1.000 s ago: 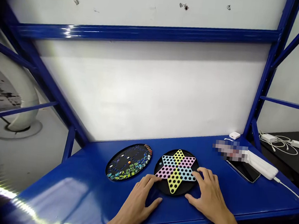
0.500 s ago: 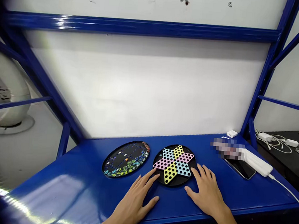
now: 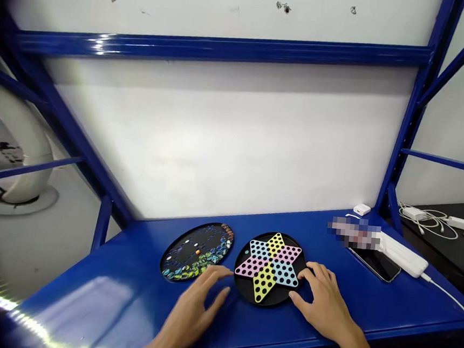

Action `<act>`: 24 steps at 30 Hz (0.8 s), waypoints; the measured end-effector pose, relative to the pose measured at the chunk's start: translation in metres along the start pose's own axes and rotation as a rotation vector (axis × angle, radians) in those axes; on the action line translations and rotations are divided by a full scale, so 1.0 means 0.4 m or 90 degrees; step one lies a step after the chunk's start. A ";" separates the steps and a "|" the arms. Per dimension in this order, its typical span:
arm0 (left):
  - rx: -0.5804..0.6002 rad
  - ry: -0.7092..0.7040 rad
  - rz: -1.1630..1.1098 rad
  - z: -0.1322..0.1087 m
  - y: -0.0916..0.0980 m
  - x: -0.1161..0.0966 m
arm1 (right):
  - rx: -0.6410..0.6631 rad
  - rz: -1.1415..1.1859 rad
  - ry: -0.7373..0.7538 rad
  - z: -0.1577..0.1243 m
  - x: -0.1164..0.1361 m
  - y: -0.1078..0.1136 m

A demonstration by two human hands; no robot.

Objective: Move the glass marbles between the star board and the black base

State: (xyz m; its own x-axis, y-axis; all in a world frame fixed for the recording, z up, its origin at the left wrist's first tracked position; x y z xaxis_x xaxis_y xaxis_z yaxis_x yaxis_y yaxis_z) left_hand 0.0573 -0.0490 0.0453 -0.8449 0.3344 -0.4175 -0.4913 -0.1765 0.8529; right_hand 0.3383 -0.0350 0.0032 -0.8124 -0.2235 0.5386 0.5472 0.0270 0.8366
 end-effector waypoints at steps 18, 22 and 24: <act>0.259 0.195 0.115 0.167 0.019 0.318 | -0.021 0.016 0.013 0.001 0.001 -0.001; 0.245 0.208 0.167 0.179 0.024 0.320 | -0.016 0.020 0.008 0.000 0.000 -0.004; 0.247 0.212 0.218 0.182 0.019 0.317 | -0.016 0.019 0.008 0.001 0.001 -0.006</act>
Point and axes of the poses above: each hand's wrist, its own z-axis towards the middle knuckle, its own y-axis out of the back of the hand, x = y × z, the point moved 9 cm from there along z, towards the middle knuckle, and after that the axes turned 3 degrees about y, right-handed, at the moved point
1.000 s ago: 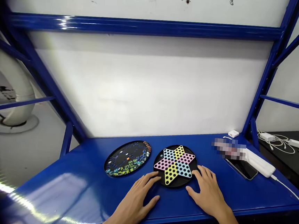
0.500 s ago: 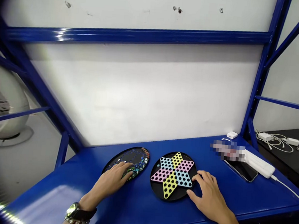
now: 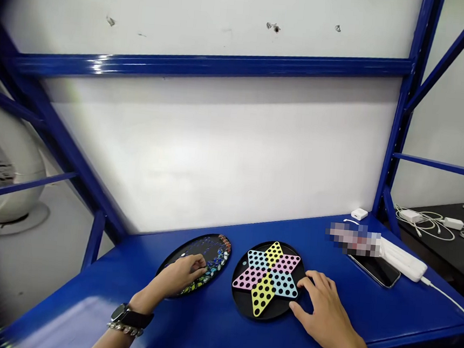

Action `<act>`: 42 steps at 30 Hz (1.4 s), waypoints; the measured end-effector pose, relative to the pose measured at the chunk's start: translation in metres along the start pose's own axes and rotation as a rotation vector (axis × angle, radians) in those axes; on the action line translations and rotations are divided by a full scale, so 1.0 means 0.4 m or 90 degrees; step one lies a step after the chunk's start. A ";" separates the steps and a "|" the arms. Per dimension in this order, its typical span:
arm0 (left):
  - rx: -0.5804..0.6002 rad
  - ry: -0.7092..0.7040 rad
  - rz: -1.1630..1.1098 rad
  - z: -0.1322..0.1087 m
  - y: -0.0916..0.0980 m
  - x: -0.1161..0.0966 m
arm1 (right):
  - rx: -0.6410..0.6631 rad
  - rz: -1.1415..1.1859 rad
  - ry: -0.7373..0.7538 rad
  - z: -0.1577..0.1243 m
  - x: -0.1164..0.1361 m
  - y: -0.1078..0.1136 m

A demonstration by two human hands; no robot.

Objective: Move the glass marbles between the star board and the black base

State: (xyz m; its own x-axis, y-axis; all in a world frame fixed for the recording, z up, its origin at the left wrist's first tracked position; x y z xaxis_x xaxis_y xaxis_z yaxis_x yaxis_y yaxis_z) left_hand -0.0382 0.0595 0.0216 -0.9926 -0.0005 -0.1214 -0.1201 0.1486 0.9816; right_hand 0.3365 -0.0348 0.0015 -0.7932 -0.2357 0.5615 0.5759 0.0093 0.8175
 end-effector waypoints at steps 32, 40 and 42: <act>-0.070 -0.017 -0.568 -0.068 0.043 0.010 | -0.010 0.003 0.010 0.000 -0.005 0.000; -0.019 -0.160 -0.513 -0.135 0.000 -0.210 | 0.005 0.007 0.010 0.001 0.006 0.005; -0.046 -0.243 -0.372 -0.159 0.015 -0.269 | 0.004 0.002 0.008 0.001 0.007 0.008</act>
Point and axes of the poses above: each hand's wrist, its own z-axis towards the middle knuckle, its own y-axis out of the back of the hand, x = y × z, the point moved 9 cm from there along z, towards the middle knuckle, and after that the axes turned 3 degrees about y, right-handed, at the moved point
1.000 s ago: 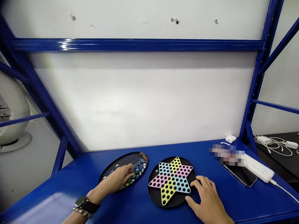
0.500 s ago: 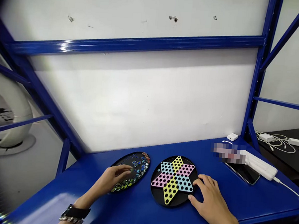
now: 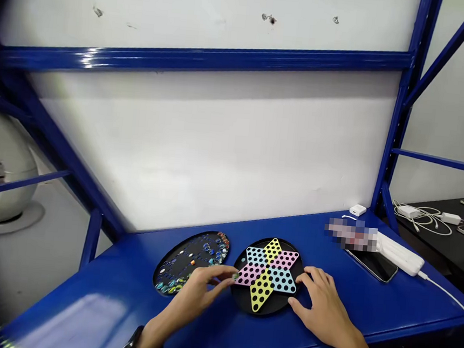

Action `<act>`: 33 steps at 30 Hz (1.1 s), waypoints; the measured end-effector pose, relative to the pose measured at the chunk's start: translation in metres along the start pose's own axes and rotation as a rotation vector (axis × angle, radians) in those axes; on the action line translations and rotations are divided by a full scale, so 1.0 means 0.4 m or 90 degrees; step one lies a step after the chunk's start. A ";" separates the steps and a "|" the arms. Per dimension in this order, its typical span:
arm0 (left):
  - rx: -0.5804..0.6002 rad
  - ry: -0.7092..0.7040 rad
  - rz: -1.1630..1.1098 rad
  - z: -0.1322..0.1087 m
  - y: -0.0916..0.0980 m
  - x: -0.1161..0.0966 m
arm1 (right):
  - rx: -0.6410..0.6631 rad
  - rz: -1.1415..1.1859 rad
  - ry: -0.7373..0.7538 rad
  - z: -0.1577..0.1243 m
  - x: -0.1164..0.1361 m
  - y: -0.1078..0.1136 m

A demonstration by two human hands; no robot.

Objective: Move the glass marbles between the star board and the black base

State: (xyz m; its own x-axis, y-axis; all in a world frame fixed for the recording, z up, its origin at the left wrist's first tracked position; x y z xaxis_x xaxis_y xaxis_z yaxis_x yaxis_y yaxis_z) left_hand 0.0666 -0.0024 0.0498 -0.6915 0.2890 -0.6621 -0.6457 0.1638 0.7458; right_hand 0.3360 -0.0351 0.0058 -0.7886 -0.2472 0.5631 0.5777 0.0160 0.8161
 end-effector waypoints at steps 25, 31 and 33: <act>0.056 0.136 0.241 -0.046 0.165 0.260 | 0.013 0.030 -0.008 -0.002 -0.022 -0.020; 0.127 0.159 0.211 -0.006 0.149 0.237 | 0.015 0.020 -0.006 0.000 -0.020 -0.020; 0.158 0.158 0.178 0.008 0.150 0.232 | 0.009 0.011 -0.003 0.000 -0.020 -0.019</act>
Point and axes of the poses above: each hand's wrist, its own z-axis towards the middle knuckle, its own y-axis out of the back of the hand, x = y × z, the point moved 9 cm from there along z, towards the middle knuckle, and after that the axes turned 3 degrees about y, right-handed, at the moved point
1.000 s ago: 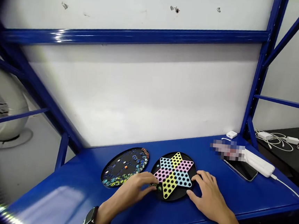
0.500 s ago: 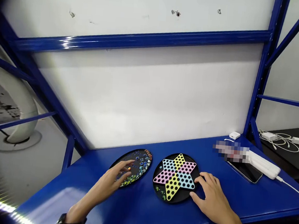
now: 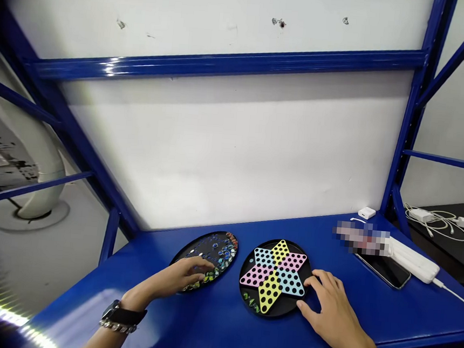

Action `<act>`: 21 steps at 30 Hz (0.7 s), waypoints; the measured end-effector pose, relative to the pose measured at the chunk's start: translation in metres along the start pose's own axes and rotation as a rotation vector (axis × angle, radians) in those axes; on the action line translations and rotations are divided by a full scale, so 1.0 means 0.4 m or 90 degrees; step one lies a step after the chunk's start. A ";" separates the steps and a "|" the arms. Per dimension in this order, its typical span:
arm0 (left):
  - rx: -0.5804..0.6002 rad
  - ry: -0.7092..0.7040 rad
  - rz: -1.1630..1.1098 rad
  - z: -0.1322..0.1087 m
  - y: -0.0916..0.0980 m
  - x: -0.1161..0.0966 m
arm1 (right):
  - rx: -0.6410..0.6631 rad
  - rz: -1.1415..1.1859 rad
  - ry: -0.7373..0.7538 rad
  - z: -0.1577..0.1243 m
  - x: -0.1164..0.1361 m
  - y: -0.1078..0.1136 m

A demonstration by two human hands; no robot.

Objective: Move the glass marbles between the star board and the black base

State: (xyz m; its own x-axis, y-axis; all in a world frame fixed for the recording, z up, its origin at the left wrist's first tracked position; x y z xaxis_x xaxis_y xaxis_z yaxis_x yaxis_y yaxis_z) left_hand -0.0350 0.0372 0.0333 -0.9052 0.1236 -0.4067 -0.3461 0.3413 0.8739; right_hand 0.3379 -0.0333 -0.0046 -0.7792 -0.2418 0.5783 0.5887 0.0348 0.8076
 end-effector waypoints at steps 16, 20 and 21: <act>0.029 0.004 0.058 0.054 -0.024 -0.031 | -0.016 -0.022 0.011 0.002 -0.002 0.005; 0.038 -0.004 0.035 0.058 -0.017 -0.033 | -0.006 -0.014 0.003 0.000 -0.003 0.002; 0.039 -0.007 0.032 0.060 -0.013 -0.035 | -0.005 -0.014 0.004 0.000 -0.002 0.003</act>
State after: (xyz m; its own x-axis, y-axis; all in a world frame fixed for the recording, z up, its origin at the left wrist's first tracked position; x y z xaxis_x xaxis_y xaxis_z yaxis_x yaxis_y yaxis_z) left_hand -0.0145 0.0559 0.0280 -0.9181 0.1527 -0.3657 -0.2838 0.3909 0.8756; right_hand 0.3391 -0.0331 -0.0041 -0.7909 -0.2480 0.5594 0.5729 0.0212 0.8193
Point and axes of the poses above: each hand's wrist, its own z-axis towards the middle knuckle, its own y-axis out of the back of the hand, x = y × z, the point moved 9 cm from there along z, towards the middle knuckle, and after that the axes turned 3 degrees about y, right-handed, at the moved point
